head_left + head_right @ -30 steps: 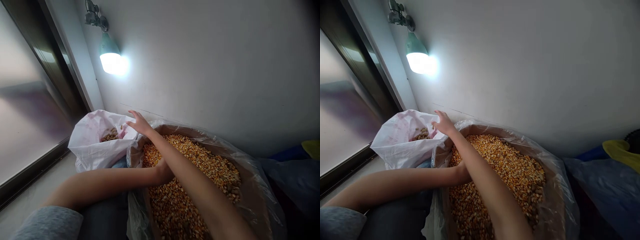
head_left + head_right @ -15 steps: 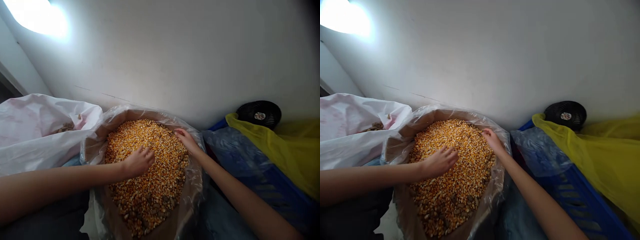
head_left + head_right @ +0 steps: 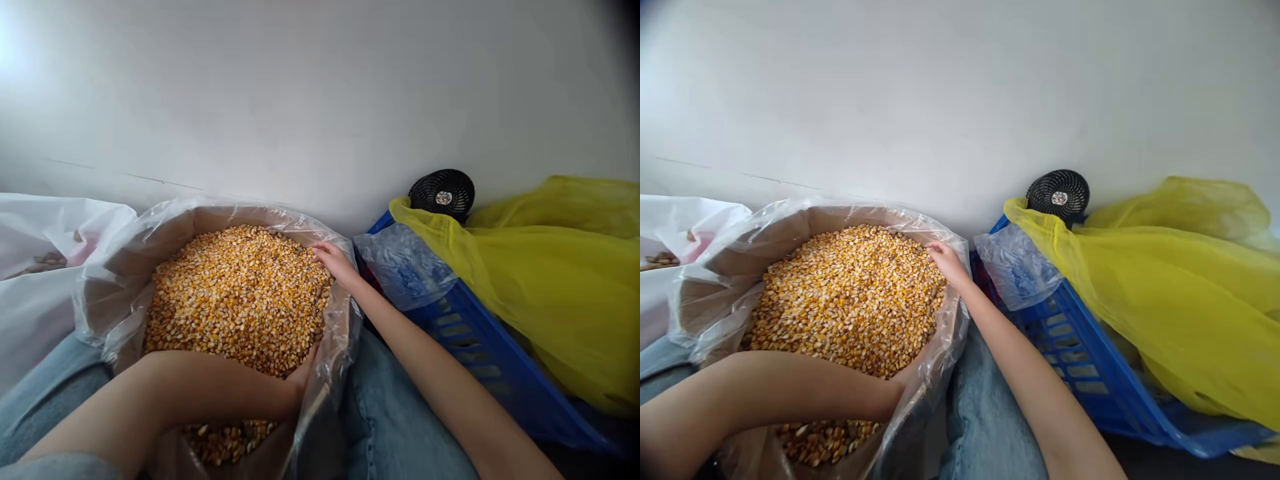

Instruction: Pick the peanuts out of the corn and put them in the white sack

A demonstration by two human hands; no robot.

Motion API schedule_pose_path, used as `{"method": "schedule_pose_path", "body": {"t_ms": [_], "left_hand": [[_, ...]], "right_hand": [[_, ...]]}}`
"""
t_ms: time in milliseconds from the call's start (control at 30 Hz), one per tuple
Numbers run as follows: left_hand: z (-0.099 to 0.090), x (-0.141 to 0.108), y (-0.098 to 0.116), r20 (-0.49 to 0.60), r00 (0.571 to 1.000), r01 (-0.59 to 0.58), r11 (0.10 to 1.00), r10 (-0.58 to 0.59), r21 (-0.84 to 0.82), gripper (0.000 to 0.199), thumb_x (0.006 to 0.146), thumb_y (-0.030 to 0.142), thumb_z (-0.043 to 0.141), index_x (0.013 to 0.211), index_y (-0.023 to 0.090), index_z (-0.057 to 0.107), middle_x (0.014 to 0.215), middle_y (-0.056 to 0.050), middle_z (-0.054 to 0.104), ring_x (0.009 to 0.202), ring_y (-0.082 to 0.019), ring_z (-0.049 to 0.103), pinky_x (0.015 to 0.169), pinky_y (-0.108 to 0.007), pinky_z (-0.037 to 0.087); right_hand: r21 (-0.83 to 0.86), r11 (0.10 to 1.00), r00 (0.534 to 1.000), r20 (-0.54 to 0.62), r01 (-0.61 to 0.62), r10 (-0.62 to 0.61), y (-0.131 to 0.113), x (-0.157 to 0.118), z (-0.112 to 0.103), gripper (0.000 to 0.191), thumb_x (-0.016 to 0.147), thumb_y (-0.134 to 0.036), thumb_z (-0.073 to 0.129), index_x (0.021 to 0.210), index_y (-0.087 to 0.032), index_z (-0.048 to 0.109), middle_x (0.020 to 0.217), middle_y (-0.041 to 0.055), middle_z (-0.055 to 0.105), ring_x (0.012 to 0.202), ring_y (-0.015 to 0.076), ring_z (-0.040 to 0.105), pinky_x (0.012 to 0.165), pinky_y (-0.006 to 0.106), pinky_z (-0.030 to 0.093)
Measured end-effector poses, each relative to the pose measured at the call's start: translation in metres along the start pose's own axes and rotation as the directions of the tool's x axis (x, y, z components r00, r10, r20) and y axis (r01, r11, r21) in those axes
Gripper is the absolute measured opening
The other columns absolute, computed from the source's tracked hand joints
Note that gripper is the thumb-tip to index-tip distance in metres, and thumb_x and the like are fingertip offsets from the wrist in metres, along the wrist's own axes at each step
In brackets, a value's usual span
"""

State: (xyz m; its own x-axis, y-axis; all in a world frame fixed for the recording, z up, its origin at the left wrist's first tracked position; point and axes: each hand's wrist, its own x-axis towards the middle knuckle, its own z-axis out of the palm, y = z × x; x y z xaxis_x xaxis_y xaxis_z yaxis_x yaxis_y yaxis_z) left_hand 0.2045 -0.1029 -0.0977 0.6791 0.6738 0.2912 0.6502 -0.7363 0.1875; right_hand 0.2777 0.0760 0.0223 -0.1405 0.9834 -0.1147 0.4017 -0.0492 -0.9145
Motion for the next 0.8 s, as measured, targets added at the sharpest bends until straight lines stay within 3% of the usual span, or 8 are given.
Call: {"method": "schedule_pose_path", "body": {"t_ms": [100,200,267,433,567,667,733,800], "left_hand": [[0.002,0.005,-0.013,-0.172,0.985,0.001,0.993,0.02,0.122,0.034,0.071,0.015,0.037,0.087,0.019,0.067,0.103,-0.002,0.06,0.11,-0.017,0.044,0.085,-0.032,0.039],[0.001,0.011,-0.034,0.058,0.998,-0.038,0.919,0.017,0.392,0.039,0.066,0.018,0.043,0.102,0.017,0.06,0.114,-0.006,0.054,0.118,-0.019,0.034,0.091,-0.035,0.034],[-0.006,0.014,-0.05,0.18,0.984,-0.087,0.902,0.011,0.422,0.047,0.063,0.019,0.048,0.11,0.02,0.055,0.121,-0.006,0.047,0.122,-0.021,0.025,0.098,-0.038,0.027],[-0.046,0.02,-0.095,0.171,0.975,0.095,0.963,-0.141,0.25,0.056,0.065,0.017,0.05,0.119,0.027,0.045,0.132,-0.002,0.034,0.126,-0.024,0.0,0.103,-0.046,0.01],[-0.094,0.031,-0.13,0.256,0.88,0.283,0.874,-0.4,0.395,0.061,0.066,0.016,0.051,0.124,0.029,0.037,0.135,-0.003,0.028,0.124,-0.035,0.007,0.096,-0.06,0.003],[-0.122,0.042,-0.131,0.205,0.798,0.425,0.771,-0.566,0.475,0.056,0.069,0.015,0.048,0.124,0.02,0.039,0.134,-0.011,0.027,0.121,-0.041,0.013,0.09,-0.066,0.007],[-0.124,0.046,-0.112,0.14,0.857,0.373,0.785,-0.496,0.494,0.049,0.073,0.013,0.042,0.122,0.013,0.042,0.134,-0.015,0.025,0.122,-0.039,0.014,0.093,-0.062,0.008],[-0.107,0.048,-0.082,0.163,0.946,0.168,0.857,-0.279,0.487,0.048,0.074,0.014,0.039,0.122,0.012,0.042,0.133,-0.014,0.028,0.123,-0.032,0.017,0.099,-0.053,0.011]], "right_hand": [[0.021,0.999,0.999,0.019,-0.032,0.032,0.001,0.0,-0.002,0.018,0.071,-0.027,0.047,0.084,-0.016,0.054,0.084,0.0032,0.055,0.065,0.0089,0.055,0.051,0.017,0.042],[0.018,0.998,0.998,0.037,-0.057,0.056,0.003,0.001,-0.003,0.018,0.071,-0.026,0.048,0.084,-0.016,0.055,0.084,0.0032,0.056,0.062,0.0077,0.055,0.048,0.016,0.041],[0.022,0.998,0.997,0.043,-0.062,0.061,0.005,0.002,-0.003,0.018,0.071,-0.026,0.048,0.083,-0.016,0.056,0.084,0.0032,0.056,0.061,0.0071,0.055,0.047,0.015,0.04],[0.074,0.995,0.997,0.039,-0.072,0.069,0.004,0.002,-0.004,0.016,0.072,-0.027,0.047,0.081,-0.017,0.056,0.082,0.0026,0.057,0.06,0.0071,0.055,0.047,0.015,0.041],[0.095,0.993,0.997,0.048,-0.067,0.063,0.003,0.001,-0.005,0.015,0.072,-0.025,0.047,0.081,-0.017,0.056,0.081,0.0028,0.056,0.06,0.0069,0.055,0.046,0.014,0.041],[0.121,0.991,0.997,0.054,-0.058,0.052,0.003,0.003,-0.005,0.015,0.072,-0.024,0.047,0.081,-0.017,0.055,0.082,0.0029,0.056,0.059,0.0069,0.055,0.047,0.015,0.041],[0.137,0.989,0.998,0.051,-0.051,0.044,0.004,0.004,-0.006,0.015,0.072,-0.025,0.047,0.081,-0.017,0.055,0.082,0.0029,0.057,0.059,0.0069,0.055,0.048,0.015,0.042],[0.14,0.989,0.998,0.052,-0.042,0.035,0.005,0.005,-0.006,0.015,0.072,-0.025,0.047,0.081,-0.017,0.056,0.081,0.0028,0.057,0.059,0.007,0.055,0.048,0.015,0.042]]}}
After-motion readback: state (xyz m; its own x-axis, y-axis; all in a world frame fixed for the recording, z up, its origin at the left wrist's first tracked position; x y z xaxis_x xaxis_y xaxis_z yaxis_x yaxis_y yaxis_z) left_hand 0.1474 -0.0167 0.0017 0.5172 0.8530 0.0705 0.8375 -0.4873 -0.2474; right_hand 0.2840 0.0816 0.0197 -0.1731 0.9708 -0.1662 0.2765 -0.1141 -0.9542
